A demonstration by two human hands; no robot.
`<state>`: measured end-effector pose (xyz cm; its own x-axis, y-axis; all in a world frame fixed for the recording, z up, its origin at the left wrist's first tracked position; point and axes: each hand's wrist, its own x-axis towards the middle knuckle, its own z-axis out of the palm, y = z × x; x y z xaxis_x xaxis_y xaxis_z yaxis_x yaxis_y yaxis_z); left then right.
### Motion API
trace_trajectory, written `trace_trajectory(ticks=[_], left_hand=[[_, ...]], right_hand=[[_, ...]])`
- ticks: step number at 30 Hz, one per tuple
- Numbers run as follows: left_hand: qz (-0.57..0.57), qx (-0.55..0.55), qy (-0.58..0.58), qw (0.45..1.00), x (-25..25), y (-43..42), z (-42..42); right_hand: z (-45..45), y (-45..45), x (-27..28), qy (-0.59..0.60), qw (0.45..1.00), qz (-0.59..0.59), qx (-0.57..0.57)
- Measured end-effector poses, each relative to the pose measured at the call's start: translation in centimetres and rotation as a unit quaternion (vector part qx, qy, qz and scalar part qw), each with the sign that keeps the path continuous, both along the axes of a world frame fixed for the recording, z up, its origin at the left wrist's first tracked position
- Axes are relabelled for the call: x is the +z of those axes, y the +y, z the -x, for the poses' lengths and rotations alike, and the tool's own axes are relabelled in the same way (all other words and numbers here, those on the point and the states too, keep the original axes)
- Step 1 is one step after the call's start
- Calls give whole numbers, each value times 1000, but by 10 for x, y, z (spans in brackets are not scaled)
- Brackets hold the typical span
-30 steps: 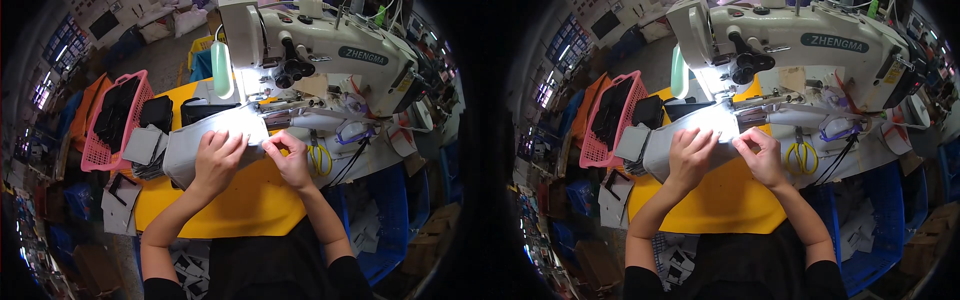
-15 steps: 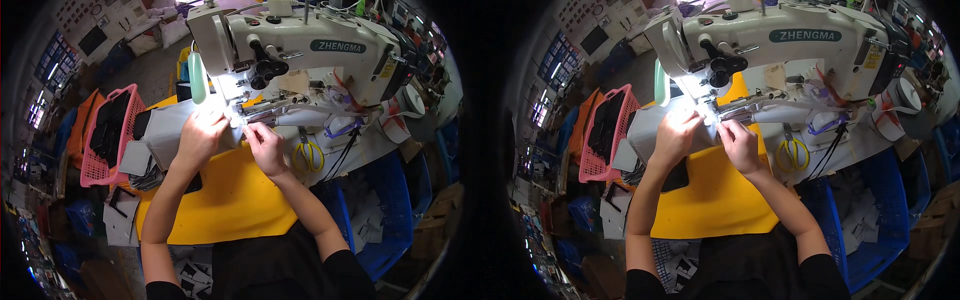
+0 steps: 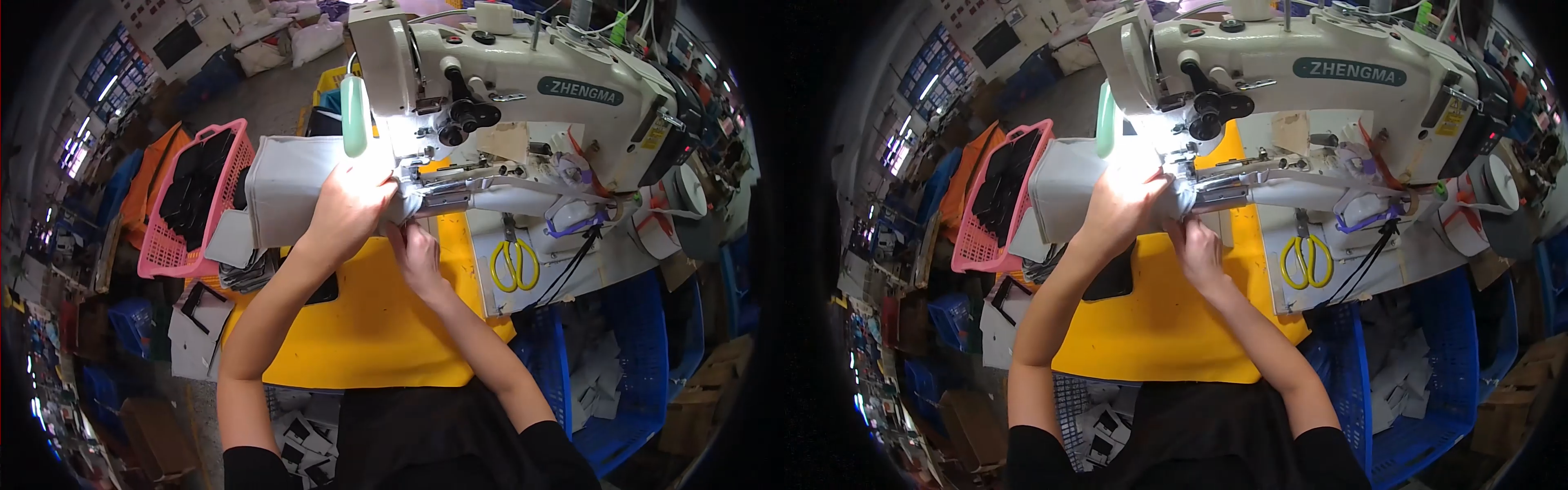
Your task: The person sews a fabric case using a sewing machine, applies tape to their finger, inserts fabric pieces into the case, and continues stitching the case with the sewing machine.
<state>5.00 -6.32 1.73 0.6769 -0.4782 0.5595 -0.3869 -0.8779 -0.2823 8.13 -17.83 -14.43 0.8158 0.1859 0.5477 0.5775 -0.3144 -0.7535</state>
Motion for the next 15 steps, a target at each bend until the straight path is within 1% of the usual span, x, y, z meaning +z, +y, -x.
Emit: trace_trajectory(ticks=[5, 8, 13, 15], left_hand=[[-13, 16, -10, 1000, 2, -4, 1], [3, 5, 1, 1000, 4, -3, 1], [5, -2, 9, 1000, 7, -2, -1], [12, -2, -18, 1000, 5, -1, -4]], right_hand=[[-15, -4, 8, -18, 997, 8, 69], [-20, -6, 6, -21, 989, -89, 117], [-20, -1, -5, 28, 980, -137, 145], [-21, -1, -10, 29, 978, -148, 144]])
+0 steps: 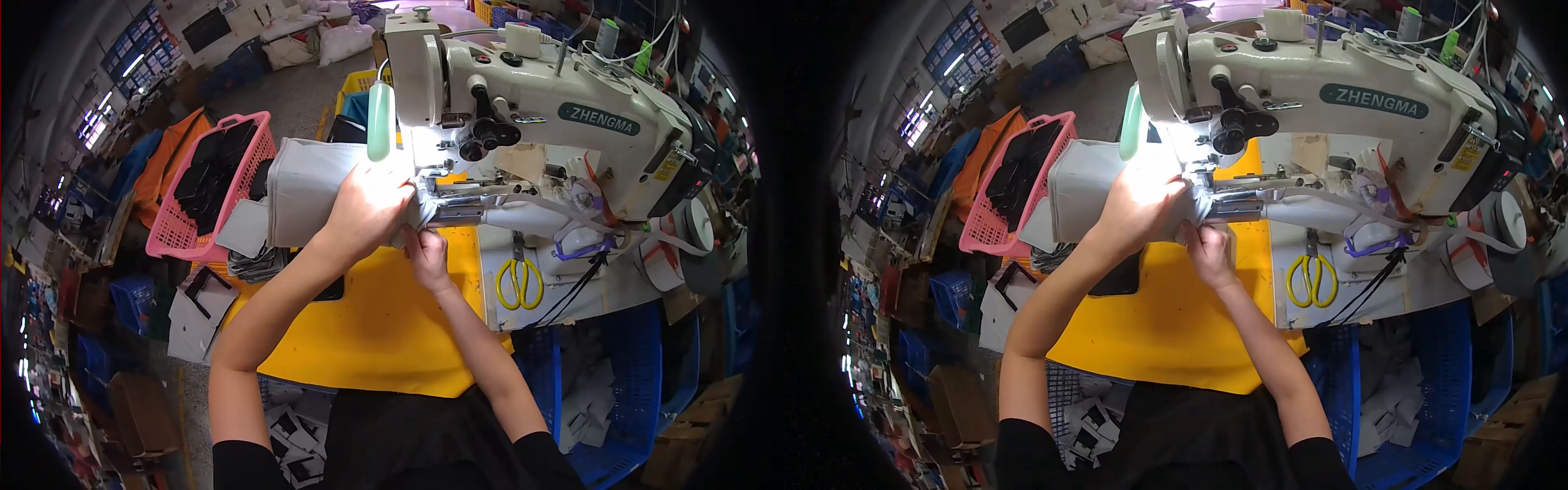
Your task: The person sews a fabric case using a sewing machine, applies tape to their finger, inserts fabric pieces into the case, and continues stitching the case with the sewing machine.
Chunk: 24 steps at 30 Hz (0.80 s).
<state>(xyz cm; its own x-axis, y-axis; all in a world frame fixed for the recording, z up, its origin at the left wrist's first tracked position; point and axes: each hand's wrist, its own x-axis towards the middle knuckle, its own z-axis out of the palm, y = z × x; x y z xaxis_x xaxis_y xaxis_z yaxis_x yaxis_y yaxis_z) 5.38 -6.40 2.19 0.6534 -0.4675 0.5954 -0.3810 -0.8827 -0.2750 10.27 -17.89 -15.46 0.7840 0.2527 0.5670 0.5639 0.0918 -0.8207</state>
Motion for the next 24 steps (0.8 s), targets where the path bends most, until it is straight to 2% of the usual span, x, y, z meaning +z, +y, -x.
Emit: trace_trajectory(ticks=[2, 5, 10, 13, 14, 17, 20, 22, 23, 24], left_hand=[[5, -1, -14, 1000, -2, 1, -3], [82, 7, 16, 996, -5, 4, -7], [93, 40, 30, 994, -1, 6, -5], [193, 147, 184, 953, 9, 11, -3], [193, 146, 186, 952, 8, 14, 0], [86, 220, 14, 972, 6, 34, 17], [156, 317, -46, 934, 13, 46, 70], [166, 336, -61, 925, 7, 49, 99], [325, 291, 3, 900, 3, 49, 112], [474, 239, 68, 845, 2, 50, 119]], right_hand=[[1, -2, 0, 1, 1000, -4, -1], [8, -9, 8, 45, 999, 22, 17], [16, -22, 23, 103, 993, 29, 56], [20, -31, 32, 165, 973, -77, 143], [20, -36, 40, 167, 973, -77, 142], [21, -53, 67, 267, 945, -20, 187], [17, -55, 68, 265, 941, -37, 207], [16, -56, 71, 265, 939, -52, 215], [17, -58, 77, 287, 932, -46, 218], [18, -60, 84, 308, 924, -41, 223]])
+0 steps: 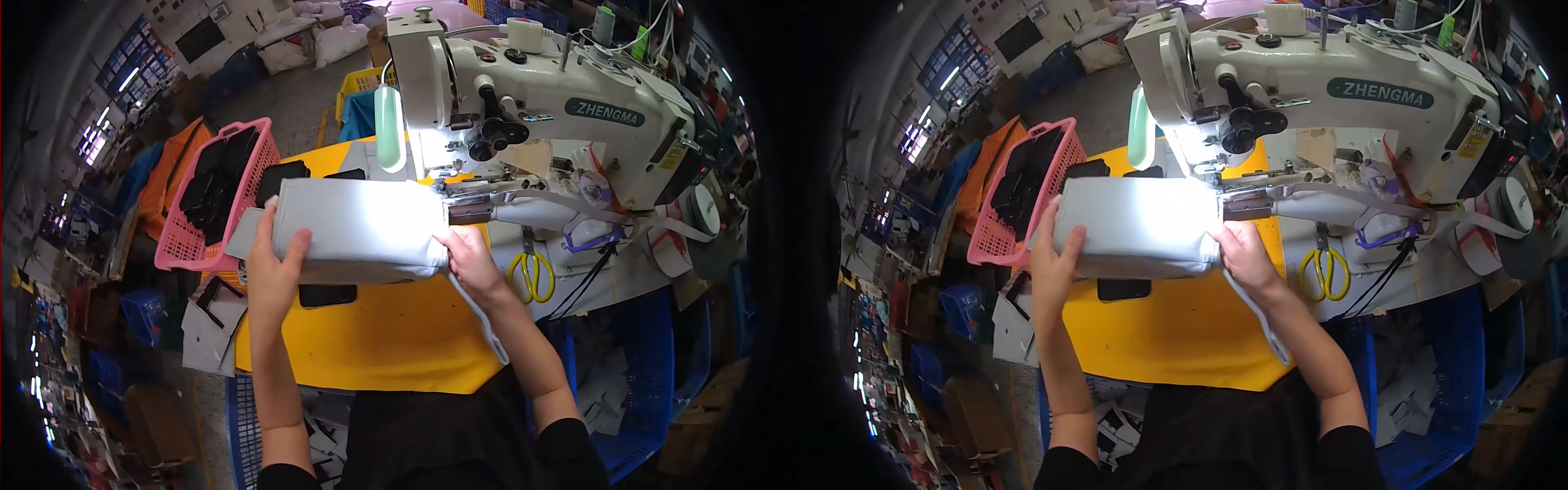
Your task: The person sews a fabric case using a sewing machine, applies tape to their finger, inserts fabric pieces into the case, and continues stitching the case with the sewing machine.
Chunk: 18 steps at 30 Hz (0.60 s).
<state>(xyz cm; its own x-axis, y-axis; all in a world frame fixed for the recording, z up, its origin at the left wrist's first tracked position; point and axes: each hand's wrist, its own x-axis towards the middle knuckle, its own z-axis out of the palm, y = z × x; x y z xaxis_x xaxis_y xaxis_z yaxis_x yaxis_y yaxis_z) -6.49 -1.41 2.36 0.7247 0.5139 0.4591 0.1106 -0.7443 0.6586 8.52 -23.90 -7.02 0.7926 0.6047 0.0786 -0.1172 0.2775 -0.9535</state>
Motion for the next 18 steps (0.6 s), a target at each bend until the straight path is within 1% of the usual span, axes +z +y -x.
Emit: trace_trajectory(ticks=[1, 5, 8, 10, 13, 14, 16, 18], left_hand=[[-4, -1, 1, 1000, -1, 1, 1], [-25, 20, 20, 999, -6, -6, 3], [39, 49, 66, 996, 4, -11, -2], [29, 56, 64, 996, 4, -9, -7], [13, 71, 61, 996, 1, -4, -15], [-14, 69, 48, 996, -1, 0, -19], [-63, 64, 21, 996, -8, 7, -26], [-35, 65, 16, 997, -9, 7, -30]], right_hand=[[0, -1, 4, 21, 1000, 9, 11], [-11, -8, 5, 40, 998, 26, 44], [-16, -8, 9, 27, 998, 31, 55], [-21, -8, 13, 20, 997, 35, 60], [-26, -8, 17, 79, 995, 45, 40], [-26, -11, 18, 77, 995, 52, 40], [-23, -24, 21, 31, 997, 49, 57], [-17, -43, 27, 4, 996, 63, 68]])
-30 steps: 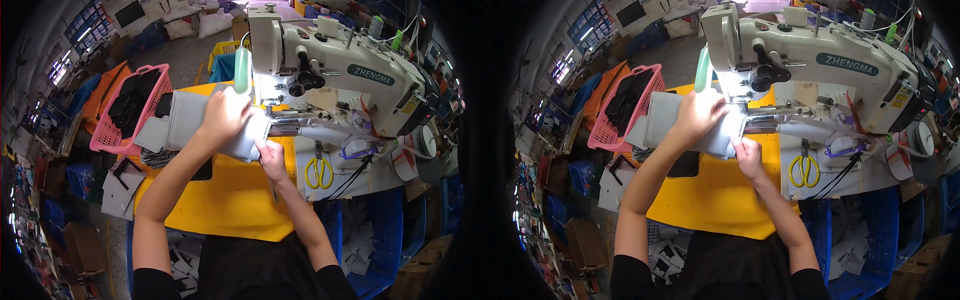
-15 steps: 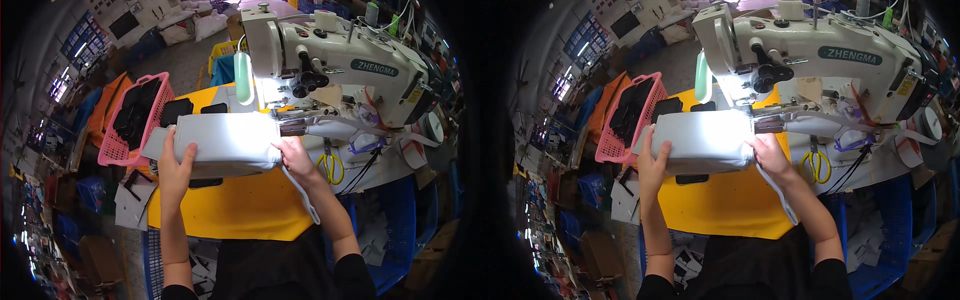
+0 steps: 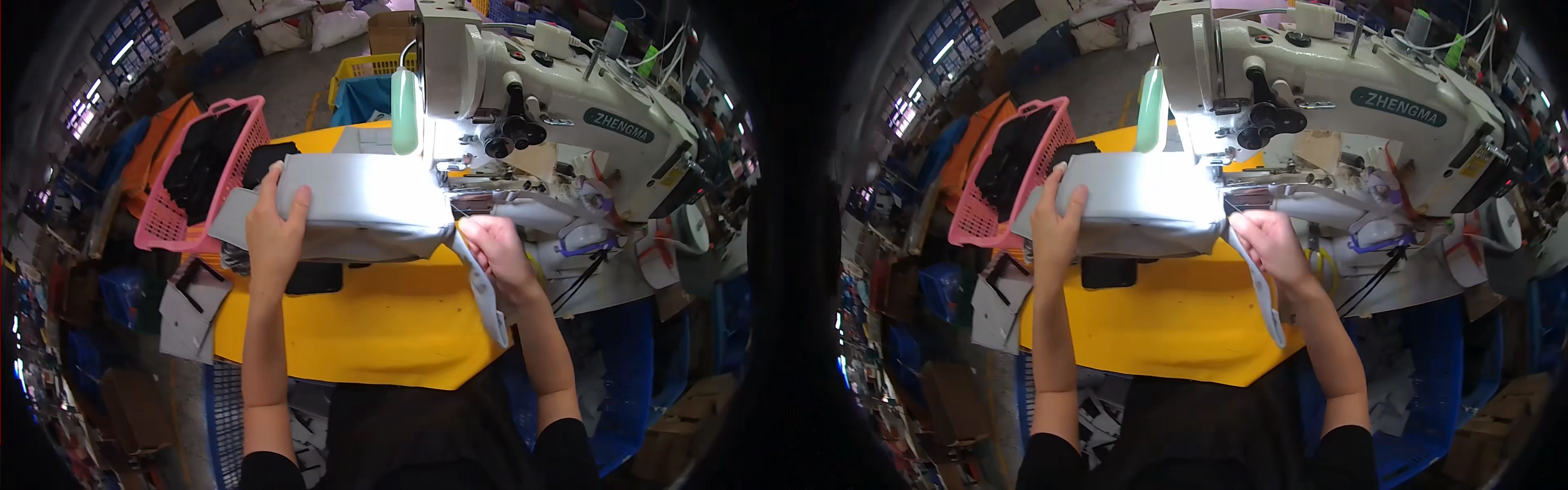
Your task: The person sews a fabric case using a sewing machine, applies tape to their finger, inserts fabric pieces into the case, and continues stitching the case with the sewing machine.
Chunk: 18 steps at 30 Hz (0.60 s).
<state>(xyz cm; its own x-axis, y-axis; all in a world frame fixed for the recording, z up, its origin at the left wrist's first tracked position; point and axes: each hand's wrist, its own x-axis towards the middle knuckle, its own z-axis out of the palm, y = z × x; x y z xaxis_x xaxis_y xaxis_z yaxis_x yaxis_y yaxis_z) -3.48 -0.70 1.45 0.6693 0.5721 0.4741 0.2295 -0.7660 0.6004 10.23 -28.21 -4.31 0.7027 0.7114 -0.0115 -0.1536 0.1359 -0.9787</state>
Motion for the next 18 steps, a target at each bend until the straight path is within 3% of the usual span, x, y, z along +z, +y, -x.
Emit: trace_trajectory(ticks=[3, 5, 6, 8, 10, 11, 12, 15, 16, 17, 18], left_hand=[[46, 1, -17, 999, -9, -3, 0], [47, -2, -167, 985, -26, -8, 9], [43, -1, -239, 970, -35, -12, 15], [-76, 76, -278, 955, -57, -29, 36], [85, 8, -340, 936, -81, -62, 49], [114, -35, -285, 951, -91, -72, 57], [142, -78, -227, 960, -102, -81, 62], [344, -147, -102, 922, -144, -97, 56], [423, -156, -65, 890, -151, -102, 51], [421, -156, -65, 891, -159, -104, 43], [449, -188, -30, 873, -166, -104, 33]], right_hand=[[13, -43, 17, -121, 973, 180, -78], [16, -78, 26, -121, 970, 175, -115], [16, -100, 32, -177, 954, 182, -157], [9, -145, 50, -262, 910, 182, -266], [-10, -198, 69, -298, 840, 132, -434], [-27, -229, 84, -344, 817, 103, -451], [-38, -241, 110, -396, 738, 125, -532], [-140, -353, 161, -510, 617, 193, -568], [-175, -379, 177, -564, 539, 242, -577], [-207, -396, 193, -611, 456, 288, -580], [-240, -411, 209, -548, 493, 375, -562]])
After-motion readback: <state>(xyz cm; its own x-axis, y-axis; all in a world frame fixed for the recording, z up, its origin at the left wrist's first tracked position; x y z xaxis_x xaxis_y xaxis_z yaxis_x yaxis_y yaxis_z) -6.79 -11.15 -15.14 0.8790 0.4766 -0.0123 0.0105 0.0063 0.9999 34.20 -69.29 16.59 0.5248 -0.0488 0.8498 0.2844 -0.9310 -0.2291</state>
